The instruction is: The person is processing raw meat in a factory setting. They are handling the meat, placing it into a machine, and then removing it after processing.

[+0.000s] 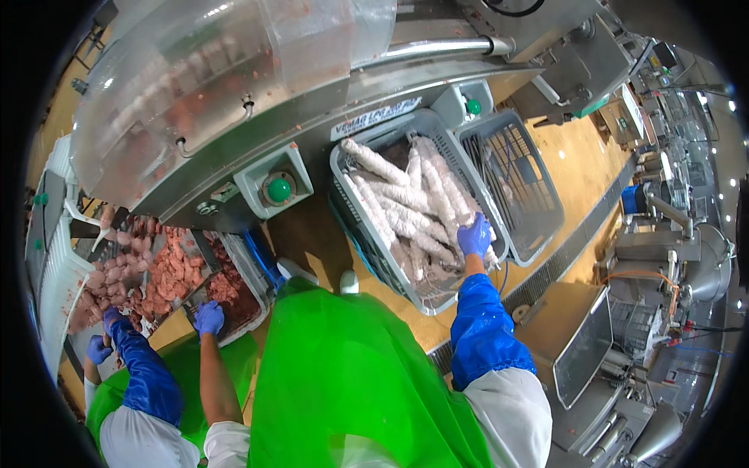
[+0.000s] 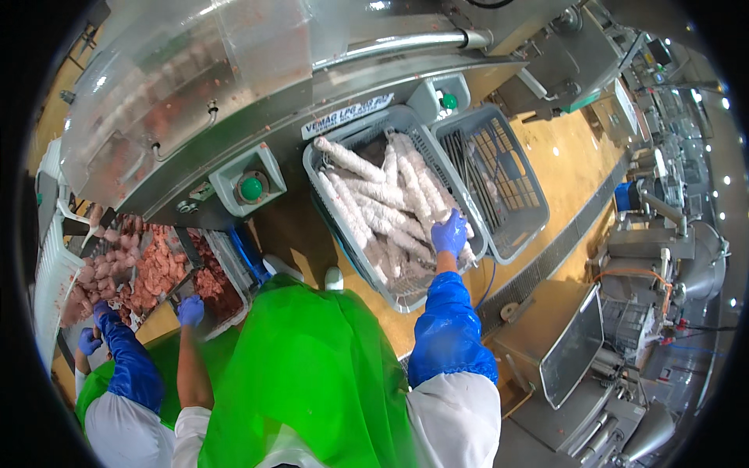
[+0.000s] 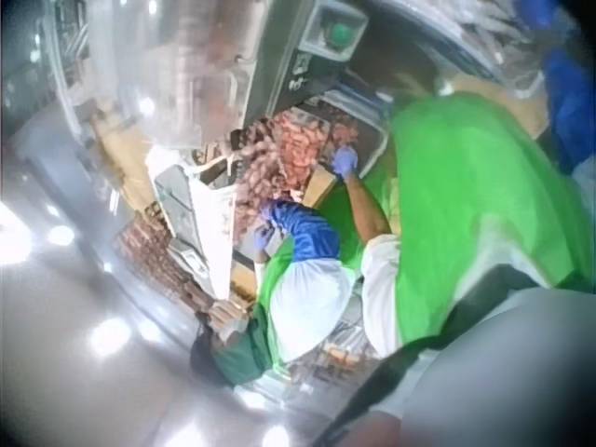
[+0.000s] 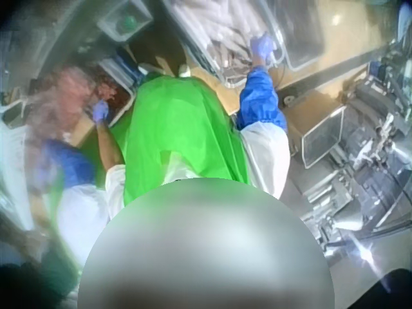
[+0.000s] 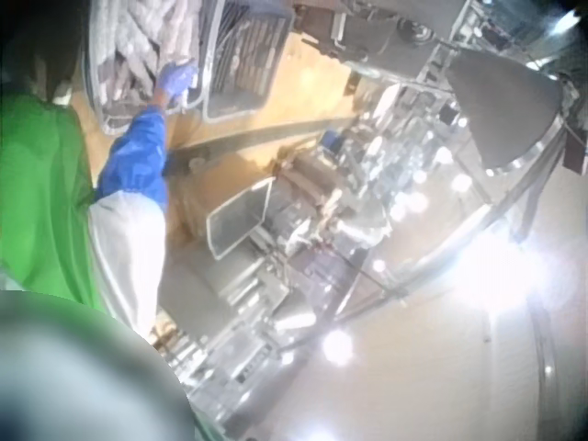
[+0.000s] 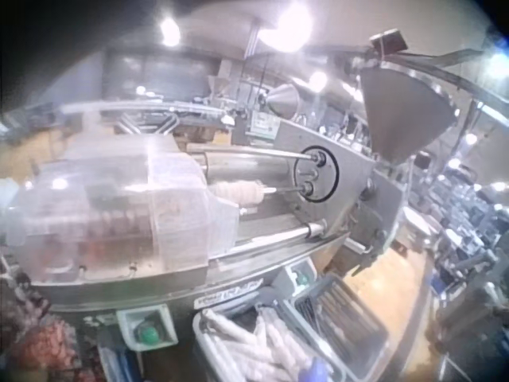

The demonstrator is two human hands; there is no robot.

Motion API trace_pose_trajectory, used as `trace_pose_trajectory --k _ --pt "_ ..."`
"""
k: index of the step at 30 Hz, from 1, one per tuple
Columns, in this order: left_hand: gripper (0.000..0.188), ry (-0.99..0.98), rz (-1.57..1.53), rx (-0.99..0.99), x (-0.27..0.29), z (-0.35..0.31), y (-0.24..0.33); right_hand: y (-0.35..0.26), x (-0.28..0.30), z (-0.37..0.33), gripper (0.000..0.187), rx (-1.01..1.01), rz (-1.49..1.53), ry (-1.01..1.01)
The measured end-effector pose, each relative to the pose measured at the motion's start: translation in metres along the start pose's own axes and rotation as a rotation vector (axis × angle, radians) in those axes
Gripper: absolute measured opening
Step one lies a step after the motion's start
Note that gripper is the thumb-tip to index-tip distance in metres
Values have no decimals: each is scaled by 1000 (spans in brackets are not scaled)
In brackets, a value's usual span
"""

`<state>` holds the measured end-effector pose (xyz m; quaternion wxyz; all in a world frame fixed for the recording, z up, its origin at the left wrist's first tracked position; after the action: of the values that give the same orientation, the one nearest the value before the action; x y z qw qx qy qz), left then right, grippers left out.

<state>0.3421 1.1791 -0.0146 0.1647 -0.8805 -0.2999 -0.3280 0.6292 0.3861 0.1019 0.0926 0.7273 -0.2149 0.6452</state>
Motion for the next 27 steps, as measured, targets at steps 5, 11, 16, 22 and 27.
trace_pose_trajectory --k 5,11,16,22,27 --pt "30 176 -132 -391 44 -28 65 -3 -32 44 68 -189 325 -277" --pt "33 -88 -388 -565 15 -44 118 0 -62 60 73 -12 317 -401" --pt "39 -219 -107 -623 48 -71 191 -26 -31 72 78 -15 282 -461" --pt "38 -210 138 -885 107 -128 289 -49 -34 70 59 -35 261 -426" --pt "38 -154 252 -1134 139 -159 357 -35 -19 45 58 -20 327 -356"
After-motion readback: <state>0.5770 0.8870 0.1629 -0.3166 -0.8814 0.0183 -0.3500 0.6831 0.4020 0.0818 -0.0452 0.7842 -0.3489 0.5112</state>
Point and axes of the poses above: each hand's wrist, its own z-axis towards the middle knuckle, its own x-axis out of the back of the hand, y = z × x, the point moved 7 cm from there along z, towards the middle knuckle, and after that the axes turned 11 degrees about -y, right-handed, at the moved point
